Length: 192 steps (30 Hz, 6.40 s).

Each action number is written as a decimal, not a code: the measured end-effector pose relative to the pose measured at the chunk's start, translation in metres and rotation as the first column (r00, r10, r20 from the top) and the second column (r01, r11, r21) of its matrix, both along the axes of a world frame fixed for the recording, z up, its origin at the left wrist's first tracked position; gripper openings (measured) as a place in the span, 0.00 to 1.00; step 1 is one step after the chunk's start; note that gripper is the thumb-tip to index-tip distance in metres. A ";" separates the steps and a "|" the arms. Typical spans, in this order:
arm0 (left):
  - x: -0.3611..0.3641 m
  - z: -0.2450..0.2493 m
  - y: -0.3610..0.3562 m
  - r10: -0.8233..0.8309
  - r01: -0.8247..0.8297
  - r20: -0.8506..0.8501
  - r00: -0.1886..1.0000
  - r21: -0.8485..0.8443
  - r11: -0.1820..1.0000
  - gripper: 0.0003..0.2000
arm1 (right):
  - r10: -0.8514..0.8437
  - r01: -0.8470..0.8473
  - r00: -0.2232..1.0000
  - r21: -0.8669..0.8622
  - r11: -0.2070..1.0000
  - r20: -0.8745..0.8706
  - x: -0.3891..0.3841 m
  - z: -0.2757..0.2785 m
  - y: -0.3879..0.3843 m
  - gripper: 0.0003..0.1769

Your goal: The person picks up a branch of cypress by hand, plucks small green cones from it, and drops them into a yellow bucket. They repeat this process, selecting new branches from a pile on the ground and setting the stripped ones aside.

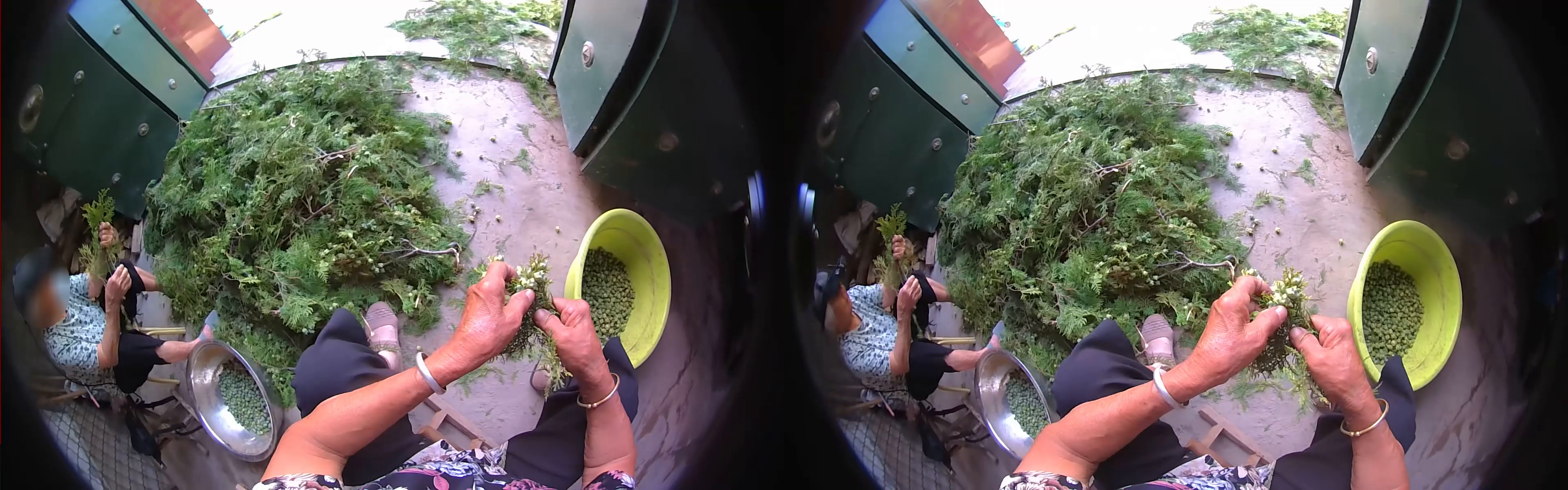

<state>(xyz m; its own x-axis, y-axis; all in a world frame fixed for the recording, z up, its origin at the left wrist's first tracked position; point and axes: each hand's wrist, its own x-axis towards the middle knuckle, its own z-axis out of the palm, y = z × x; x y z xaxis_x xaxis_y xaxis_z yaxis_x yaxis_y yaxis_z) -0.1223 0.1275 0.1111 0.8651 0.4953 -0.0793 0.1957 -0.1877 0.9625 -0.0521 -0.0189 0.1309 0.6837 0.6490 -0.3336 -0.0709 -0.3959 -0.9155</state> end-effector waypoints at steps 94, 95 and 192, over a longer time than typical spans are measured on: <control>0.007 0.012 0.009 -0.177 0.138 0.105 0.979 0.307 0.942 0.06 | 0.087 -0.002 0.907 -0.201 0.980 0.413 0.007 0.003 -0.006 0.17; 0.007 0.009 0.008 -0.188 0.137 0.121 0.975 0.341 0.930 0.07 | 0.100 0.003 0.901 -0.236 0.972 0.423 0.007 0.002 -0.007 0.16; 0.027 0.061 0.036 0.040 -0.042 0.321 0.946 0.000 0.999 0.06 | -0.258 0.363 0.918 0.374 0.853 -0.302 0.052 0.007 0.005 0.15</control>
